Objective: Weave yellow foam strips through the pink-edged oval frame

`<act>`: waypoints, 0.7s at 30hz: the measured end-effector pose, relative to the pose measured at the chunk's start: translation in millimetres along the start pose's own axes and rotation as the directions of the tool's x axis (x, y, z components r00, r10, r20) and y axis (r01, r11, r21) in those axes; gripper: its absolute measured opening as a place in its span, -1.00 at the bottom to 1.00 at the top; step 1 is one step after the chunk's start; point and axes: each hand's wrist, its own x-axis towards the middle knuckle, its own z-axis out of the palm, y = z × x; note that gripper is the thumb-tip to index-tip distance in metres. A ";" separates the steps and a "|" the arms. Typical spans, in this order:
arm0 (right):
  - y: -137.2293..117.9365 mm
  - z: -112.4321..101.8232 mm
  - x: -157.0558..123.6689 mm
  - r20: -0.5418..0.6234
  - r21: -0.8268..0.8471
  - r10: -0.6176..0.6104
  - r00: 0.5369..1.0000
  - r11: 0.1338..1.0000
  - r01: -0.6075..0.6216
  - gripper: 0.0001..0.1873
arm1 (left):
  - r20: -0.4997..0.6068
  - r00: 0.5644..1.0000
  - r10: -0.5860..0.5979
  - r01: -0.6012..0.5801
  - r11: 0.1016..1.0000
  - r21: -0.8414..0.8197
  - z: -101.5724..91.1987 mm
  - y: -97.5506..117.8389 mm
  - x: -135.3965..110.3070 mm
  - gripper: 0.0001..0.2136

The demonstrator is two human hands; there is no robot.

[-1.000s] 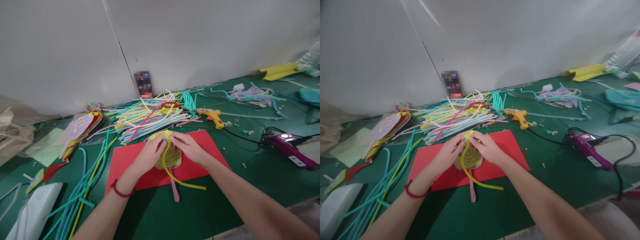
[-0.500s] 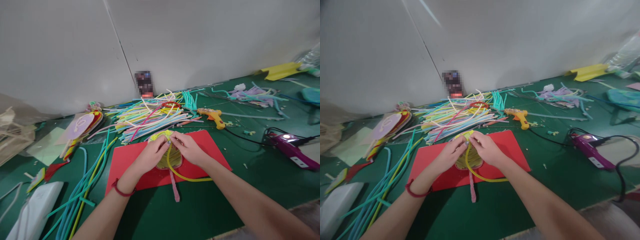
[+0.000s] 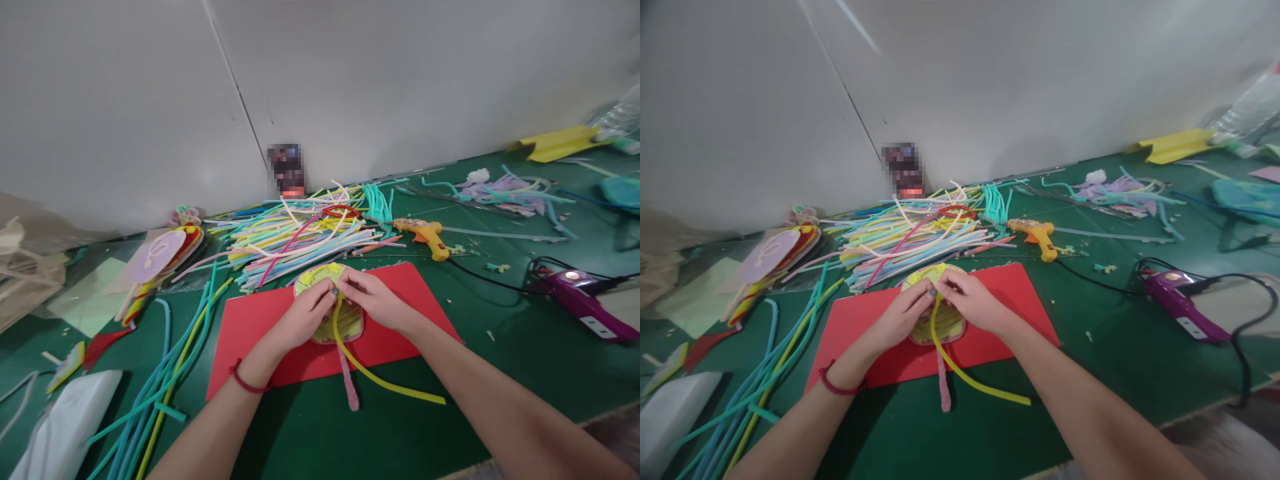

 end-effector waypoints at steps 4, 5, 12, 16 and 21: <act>1.6 -0.4 0.9 -0.001 -0.021 0.017 1.000 1.000 -0.017 -0.68 | -0.033 0.999 0.002 -0.004 0.998 -0.056 3.1 -9.8 1.8 -0.78; 1.6 -0.4 1.1 0.000 -0.023 0.023 1.000 0.999 -0.023 -0.69 | -0.053 0.999 0.009 -0.012 0.999 -0.052 3.9 -11.8 2.2 -0.78; 1.5 -0.9 1.7 -0.007 -0.170 0.002 1.000 0.985 -0.003 -0.73 | -0.129 0.991 0.039 -0.030 0.997 0.066 9.3 -17.3 1.1 -0.83; 3.5 -2.6 1.8 0.027 -0.246 -0.007 1.000 0.969 0.013 -0.74 | -0.115 0.993 0.020 -0.009 0.996 0.094 10.5 -18.4 -0.2 -0.83; 1.7 -3.0 -0.2 0.053 -0.337 0.006 0.999 0.941 0.013 -0.74 | -0.150 0.989 -0.003 0.015 0.997 0.074 10.6 -19.2 0.7 -0.86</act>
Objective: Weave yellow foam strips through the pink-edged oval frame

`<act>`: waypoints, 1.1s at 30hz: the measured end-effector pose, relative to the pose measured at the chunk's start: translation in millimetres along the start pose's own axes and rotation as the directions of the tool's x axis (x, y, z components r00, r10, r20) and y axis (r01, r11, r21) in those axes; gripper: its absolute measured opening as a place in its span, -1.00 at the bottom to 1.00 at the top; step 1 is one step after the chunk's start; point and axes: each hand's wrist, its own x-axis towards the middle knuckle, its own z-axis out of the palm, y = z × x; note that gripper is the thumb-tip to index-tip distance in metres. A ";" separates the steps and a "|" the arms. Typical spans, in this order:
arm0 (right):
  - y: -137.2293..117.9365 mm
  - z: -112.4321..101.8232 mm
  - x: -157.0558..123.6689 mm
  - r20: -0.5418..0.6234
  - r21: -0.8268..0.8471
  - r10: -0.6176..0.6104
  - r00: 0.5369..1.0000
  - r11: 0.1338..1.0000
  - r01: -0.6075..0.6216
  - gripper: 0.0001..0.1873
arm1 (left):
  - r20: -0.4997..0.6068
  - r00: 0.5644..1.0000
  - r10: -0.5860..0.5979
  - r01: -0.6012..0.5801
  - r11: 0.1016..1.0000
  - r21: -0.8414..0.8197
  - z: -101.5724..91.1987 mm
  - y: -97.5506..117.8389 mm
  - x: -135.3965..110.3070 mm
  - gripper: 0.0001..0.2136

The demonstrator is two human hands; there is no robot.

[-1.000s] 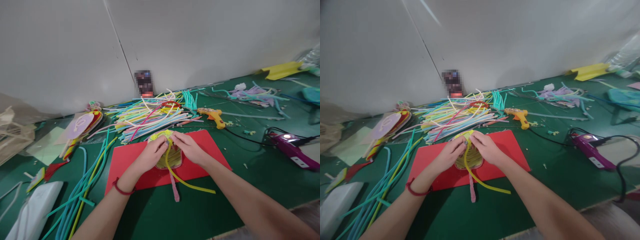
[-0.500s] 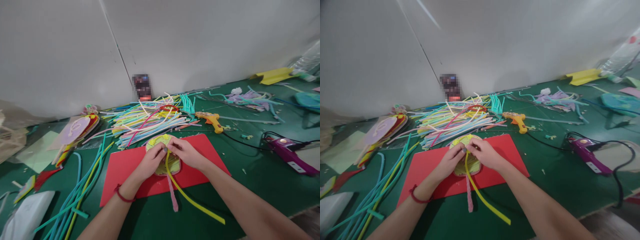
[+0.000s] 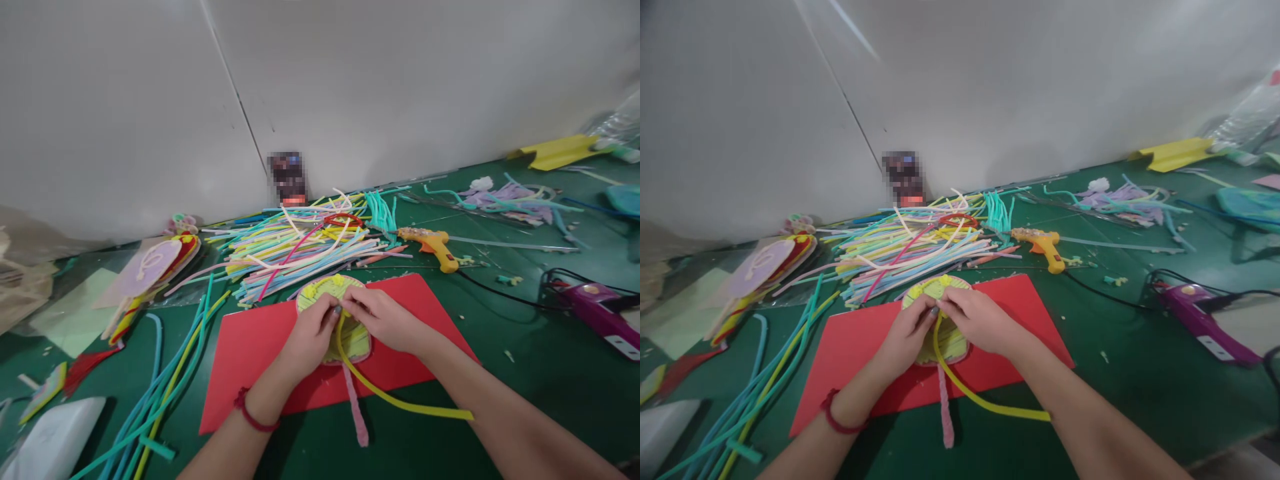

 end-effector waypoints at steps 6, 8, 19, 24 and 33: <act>-2.6 10.9 -1.2 -0.101 -0.085 0.012 0.995 0.996 -0.021 -0.76 | -0.049 0.998 -0.032 0.024 0.988 -0.153 0.4 -1.1 3.7 -0.82; -1.8 15.5 -0.1 -0.138 -0.054 0.020 0.990 0.998 -0.028 -0.74 | -0.049 0.998 -0.046 0.035 0.976 -0.213 -0.1 -1.8 4.3 -0.82; -0.5 16.5 6.5 -0.197 0.247 0.082 0.977 0.968 -0.031 -0.75 | -0.016 0.998 -0.054 0.042 0.906 -0.422 1.6 4.2 4.3 -0.82; 2.5 10.7 8.6 -0.139 0.363 0.103 0.985 0.931 -0.047 -0.73 | -0.010 0.995 -0.102 0.084 0.867 -0.490 3.5 -0.5 8.4 -0.82; 0.7 -0.3 6.5 -0.051 0.390 0.104 0.993 0.918 -0.076 -0.69 | -0.019 0.993 -0.116 0.095 0.886 -0.453 1.2 1.5 7.8 -0.85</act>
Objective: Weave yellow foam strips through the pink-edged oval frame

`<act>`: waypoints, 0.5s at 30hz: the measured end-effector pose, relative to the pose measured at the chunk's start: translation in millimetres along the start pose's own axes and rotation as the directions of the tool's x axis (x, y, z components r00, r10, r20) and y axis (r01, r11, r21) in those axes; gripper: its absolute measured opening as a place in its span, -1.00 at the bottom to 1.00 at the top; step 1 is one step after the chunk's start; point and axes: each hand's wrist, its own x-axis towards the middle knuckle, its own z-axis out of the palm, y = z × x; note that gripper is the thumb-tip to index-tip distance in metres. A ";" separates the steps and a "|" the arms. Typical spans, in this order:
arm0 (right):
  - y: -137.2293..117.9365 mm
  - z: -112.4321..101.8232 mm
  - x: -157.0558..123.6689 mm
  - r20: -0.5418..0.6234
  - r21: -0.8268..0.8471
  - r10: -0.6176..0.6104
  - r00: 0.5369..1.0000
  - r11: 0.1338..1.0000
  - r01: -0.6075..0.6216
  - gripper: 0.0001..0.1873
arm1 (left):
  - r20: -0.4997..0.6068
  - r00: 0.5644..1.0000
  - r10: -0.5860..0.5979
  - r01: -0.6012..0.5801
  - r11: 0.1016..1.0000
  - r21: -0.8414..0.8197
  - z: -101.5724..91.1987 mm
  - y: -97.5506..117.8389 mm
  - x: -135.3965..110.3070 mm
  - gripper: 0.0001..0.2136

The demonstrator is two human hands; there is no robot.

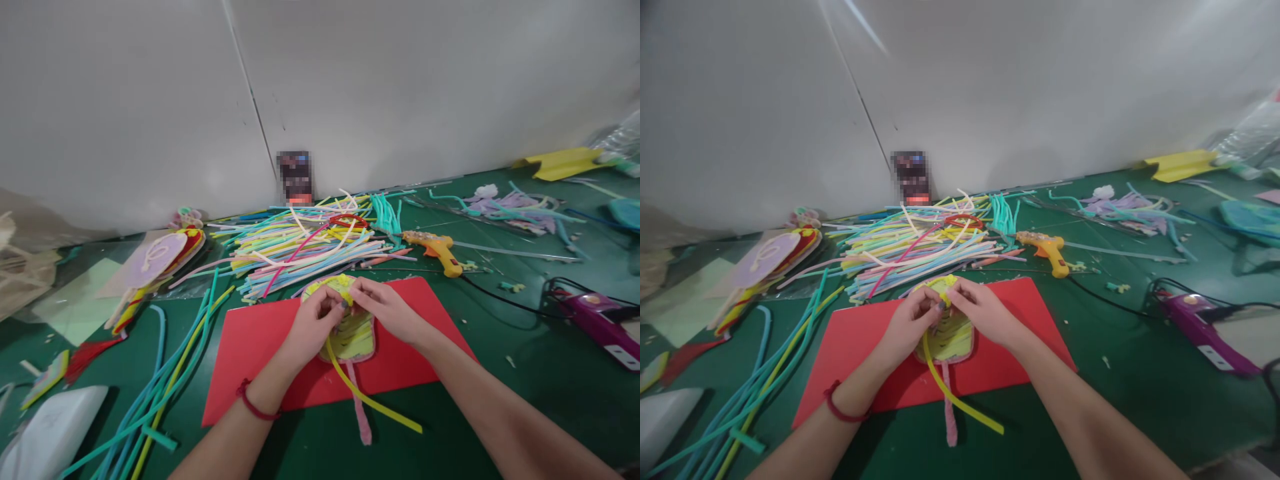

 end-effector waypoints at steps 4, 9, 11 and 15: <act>0.4 -1.2 -0.4 0.033 -0.011 -0.002 0.999 1.000 0.003 -0.75 | 0.011 1.000 0.027 -0.028 0.997 0.069 -0.7 -0.8 0.2 -0.87; -1.3 -2.3 -1.1 -0.034 -0.003 -0.029 0.999 1.000 0.029 -0.78 | -0.025 0.999 0.036 -0.035 0.997 0.072 -5.7 3.0 1.7 -0.90; -1.6 -3.0 -1.4 -0.098 0.005 -0.053 0.994 0.999 0.054 -0.79 | 0.009 1.000 -0.007 0.007 1.000 -0.018 -10.4 7.1 2.2 -0.86; -1.0 -3.5 -0.9 -0.253 0.067 -0.083 0.964 0.992 0.103 -0.81 | 0.060 0.991 -0.119 0.133 0.903 -0.409 -21.7 17.1 1.4 -0.85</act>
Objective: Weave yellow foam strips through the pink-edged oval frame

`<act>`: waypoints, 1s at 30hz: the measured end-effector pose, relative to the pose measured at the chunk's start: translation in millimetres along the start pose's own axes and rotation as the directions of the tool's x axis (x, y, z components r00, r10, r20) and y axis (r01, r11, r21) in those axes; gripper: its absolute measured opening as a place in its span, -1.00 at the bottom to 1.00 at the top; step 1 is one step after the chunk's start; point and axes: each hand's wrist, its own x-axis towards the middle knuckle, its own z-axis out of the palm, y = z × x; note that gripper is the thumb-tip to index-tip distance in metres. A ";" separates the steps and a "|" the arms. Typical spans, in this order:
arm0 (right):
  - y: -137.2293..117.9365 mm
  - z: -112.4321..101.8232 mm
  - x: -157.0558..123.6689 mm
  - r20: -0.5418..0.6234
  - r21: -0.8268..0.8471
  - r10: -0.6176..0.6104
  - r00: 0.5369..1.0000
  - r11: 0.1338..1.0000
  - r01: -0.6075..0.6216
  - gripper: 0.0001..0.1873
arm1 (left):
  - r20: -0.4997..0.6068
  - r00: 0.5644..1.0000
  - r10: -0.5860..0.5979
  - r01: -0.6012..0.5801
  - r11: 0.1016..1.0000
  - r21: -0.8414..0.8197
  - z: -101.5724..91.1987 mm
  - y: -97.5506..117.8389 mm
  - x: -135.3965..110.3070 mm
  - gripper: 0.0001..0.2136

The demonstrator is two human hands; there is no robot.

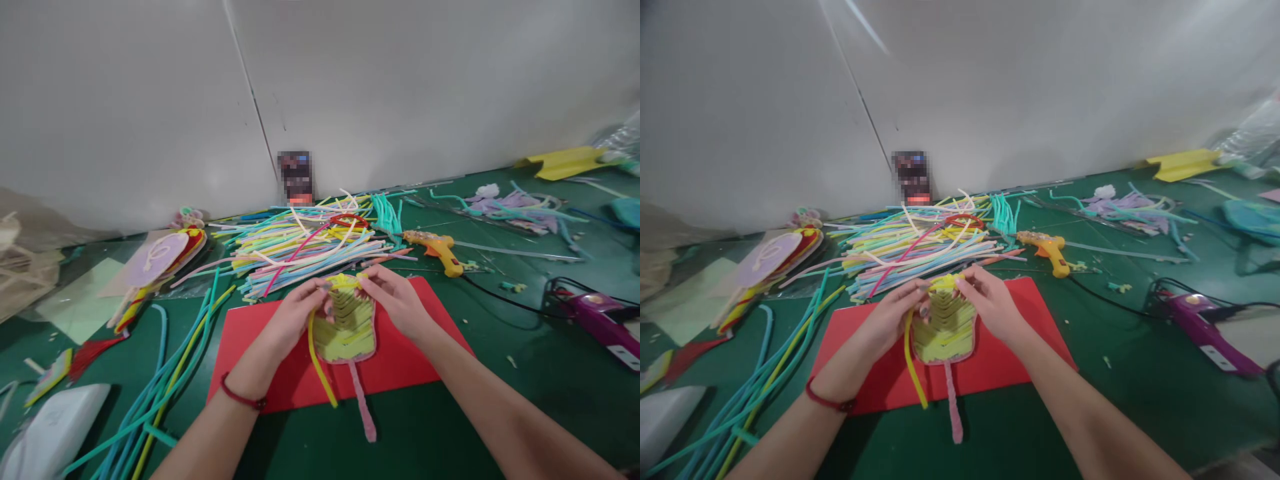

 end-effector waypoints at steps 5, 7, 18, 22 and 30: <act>0.6 3.9 -0.2 -0.079 0.128 -0.001 0.997 0.992 0.011 -0.83 | 0.003 0.998 -0.058 0.054 0.899 -0.435 -5.9 6.8 -1.8 -0.88; 0.6 5.5 -1.0 -0.082 0.148 0.007 0.997 0.989 0.005 -0.84 | -0.053 0.998 -0.032 0.004 0.888 -0.460 -6.8 4.1 -1.6 -0.86; -3.2 14.1 -7.3 -0.083 -0.245 -0.236 0.968 0.947 0.210 -0.91 | -0.293 0.954 0.058 -0.105 0.984 -0.147 12.5 -7.7 3.5 -0.82; -0.5 16.1 -9.0 -0.055 -0.391 -0.379 0.924 0.859 0.330 -0.94 | -0.356 0.929 0.098 -0.120 0.992 -0.040 18.8 -4.3 0.3 -0.82; 5.9 16.1 -9.3 0.088 -0.535 -0.582 0.808 0.657 0.531 -0.92 | -0.316 0.942 0.113 -0.148 0.985 -0.088 32.7 7.0 -12.4 -0.83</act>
